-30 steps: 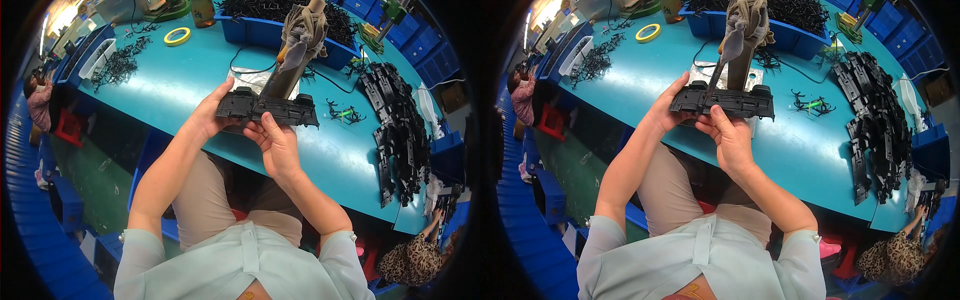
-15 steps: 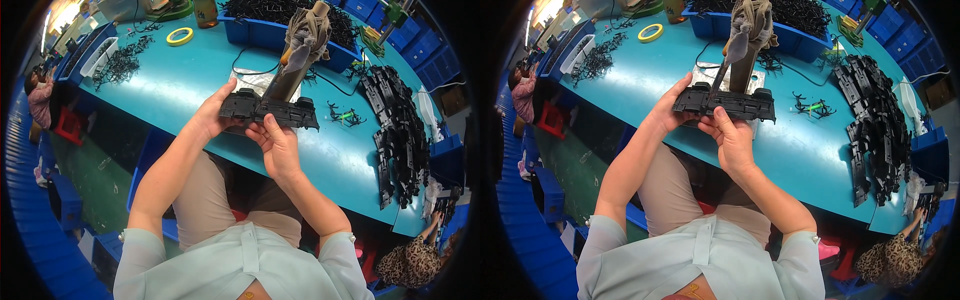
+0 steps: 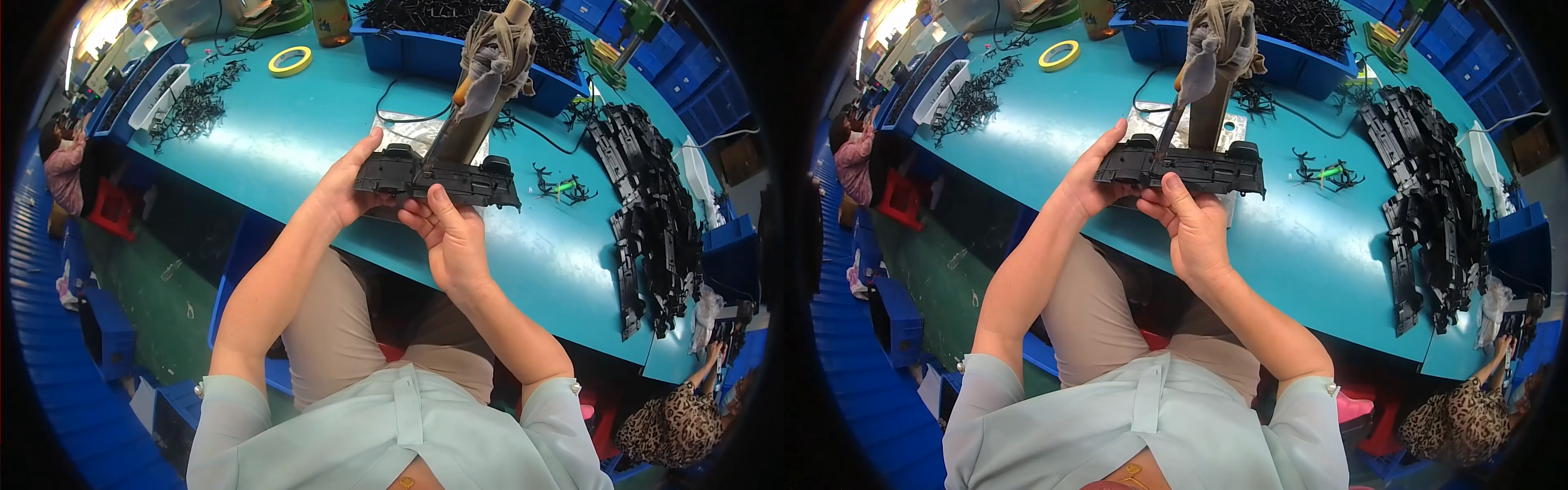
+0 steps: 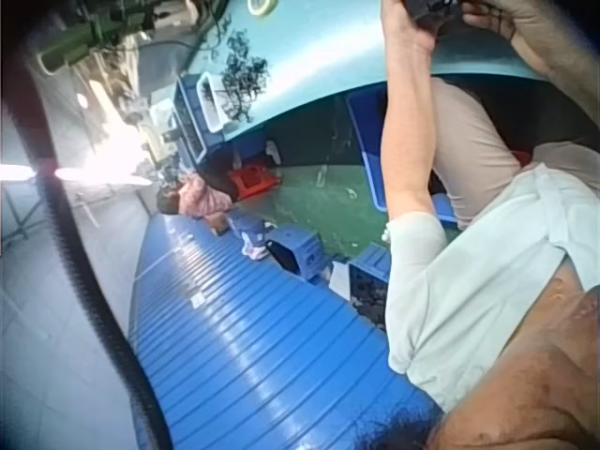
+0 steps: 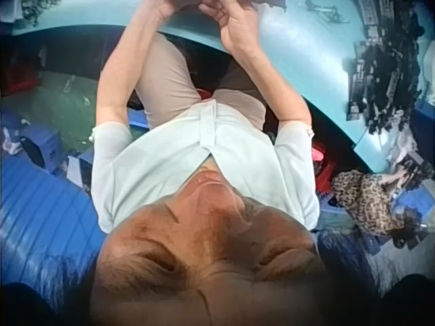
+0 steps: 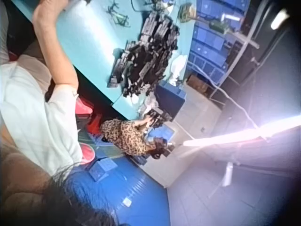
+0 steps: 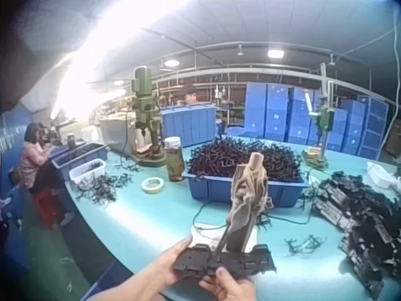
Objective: Assembling plastic components onto toy car chassis on a factory production line.
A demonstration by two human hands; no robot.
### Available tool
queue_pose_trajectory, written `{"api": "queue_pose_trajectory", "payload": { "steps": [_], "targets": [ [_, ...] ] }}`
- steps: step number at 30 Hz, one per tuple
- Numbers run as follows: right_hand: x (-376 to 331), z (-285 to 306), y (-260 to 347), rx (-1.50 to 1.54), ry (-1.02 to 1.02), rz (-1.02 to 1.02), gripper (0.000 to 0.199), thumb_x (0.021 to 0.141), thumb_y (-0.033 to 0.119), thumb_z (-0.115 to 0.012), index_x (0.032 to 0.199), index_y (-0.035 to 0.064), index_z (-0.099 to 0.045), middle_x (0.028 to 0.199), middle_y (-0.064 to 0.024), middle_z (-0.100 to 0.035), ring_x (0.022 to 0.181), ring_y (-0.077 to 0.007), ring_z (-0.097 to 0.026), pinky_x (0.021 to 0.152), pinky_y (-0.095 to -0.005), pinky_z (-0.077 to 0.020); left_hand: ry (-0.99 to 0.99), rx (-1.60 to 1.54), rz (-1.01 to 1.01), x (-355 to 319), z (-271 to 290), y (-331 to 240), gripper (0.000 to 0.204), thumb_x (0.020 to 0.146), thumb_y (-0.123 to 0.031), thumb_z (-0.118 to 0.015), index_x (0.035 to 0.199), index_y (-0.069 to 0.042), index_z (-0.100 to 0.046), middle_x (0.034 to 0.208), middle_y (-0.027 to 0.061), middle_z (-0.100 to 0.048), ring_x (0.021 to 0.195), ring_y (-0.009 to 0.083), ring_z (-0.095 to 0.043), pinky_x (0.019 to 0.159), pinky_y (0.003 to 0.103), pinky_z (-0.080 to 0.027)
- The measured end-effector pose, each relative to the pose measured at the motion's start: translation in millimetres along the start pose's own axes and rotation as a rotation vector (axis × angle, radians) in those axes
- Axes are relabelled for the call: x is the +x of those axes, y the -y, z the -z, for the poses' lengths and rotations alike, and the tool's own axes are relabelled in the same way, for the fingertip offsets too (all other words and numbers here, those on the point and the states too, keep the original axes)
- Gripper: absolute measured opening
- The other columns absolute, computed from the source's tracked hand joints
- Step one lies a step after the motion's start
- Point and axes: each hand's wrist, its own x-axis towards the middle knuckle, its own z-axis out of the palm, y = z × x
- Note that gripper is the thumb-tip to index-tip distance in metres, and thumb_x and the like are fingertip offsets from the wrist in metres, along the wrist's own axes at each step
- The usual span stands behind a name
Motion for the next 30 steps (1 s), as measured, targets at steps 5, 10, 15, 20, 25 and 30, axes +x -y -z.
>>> {"api": "queue_pose_trajectory", "payload": {
  "steps": [5,10,15,20,25,30],
  "targets": [
    [0.6,3.2,-3.0,0.013,0.000,-0.003,0.025,0.091,0.023,-0.064,0.102,0.0010,-0.058,0.094,-0.0070,-0.062,0.084,-0.0169,-0.064,0.077,-0.0320,-0.0575,0.003,0.008,-0.003,1.8,1.0,0.8,0.046,0.095,-0.046,-0.049,0.116,-0.006,-0.056,0.101,0.0123,-0.067,0.084,0.0225,-0.068,0.071,0.038,-0.058],
    [1.2,0.9,-1.4,0.011,-0.001,-0.003,0.025,0.091,0.022,-0.063,0.102,0.0009,-0.058,0.094,-0.0071,-0.062,0.084,-0.0172,-0.064,0.078,-0.0318,-0.0573,0.009,0.002,-0.004,1.0,0.7,0.6,0.047,0.094,-0.047,-0.049,0.117,-0.006,-0.056,0.101,0.0128,-0.067,0.084,0.0226,-0.068,0.072,0.038,-0.058],
    [1.2,0.0,0.0,0.022,-0.006,-0.009,0.024,0.091,0.020,-0.063,0.103,0.0003,-0.058,0.095,-0.0073,-0.062,0.083,-0.0165,-0.064,0.076,-0.0310,-0.0576,-0.001,-0.008,-0.012,-0.6,-2.4,-0.3,0.047,0.094,-0.047,-0.050,0.117,-0.006,-0.055,0.101,0.0127,-0.067,0.084,0.0229,-0.068,0.072,0.039,-0.058],
    [1.0,-0.4,-0.4,0.031,-0.027,-0.013,0.022,0.092,0.018,-0.062,0.104,0.0000,-0.058,0.095,-0.0074,-0.063,0.083,-0.0162,-0.064,0.075,-0.0302,-0.0578,-0.024,0.012,-0.010,-0.3,-2.0,-0.6,0.047,0.094,-0.047,-0.050,0.117,-0.007,-0.056,0.101,0.0120,-0.067,0.084,0.0225,-0.068,0.072,0.039,-0.057],
    [-0.4,-1.3,-2.5,0.035,-0.022,-0.006,0.022,0.092,0.018,-0.062,0.103,0.0001,-0.059,0.095,-0.0070,-0.062,0.083,-0.0168,-0.064,0.075,-0.0313,-0.0578,-0.023,0.006,0.005,0.1,0.8,0.6,0.046,0.094,-0.047,-0.050,0.116,-0.007,-0.057,0.101,0.0114,-0.067,0.084,0.0216,-0.068,0.072,0.038,-0.057],
    [-4.6,6.3,-5.5,0.030,-0.050,-0.027,0.020,0.092,0.018,-0.063,0.100,0.0006,-0.059,0.092,-0.0059,-0.062,0.082,-0.0172,-0.064,0.076,-0.0327,-0.0576,-0.039,0.033,0.010,-0.5,-0.8,4.0,0.045,0.094,-0.046,-0.049,0.117,-0.007,-0.056,0.100,0.0102,-0.067,0.085,0.0190,-0.068,0.071,0.036,-0.057]
  ]
}}
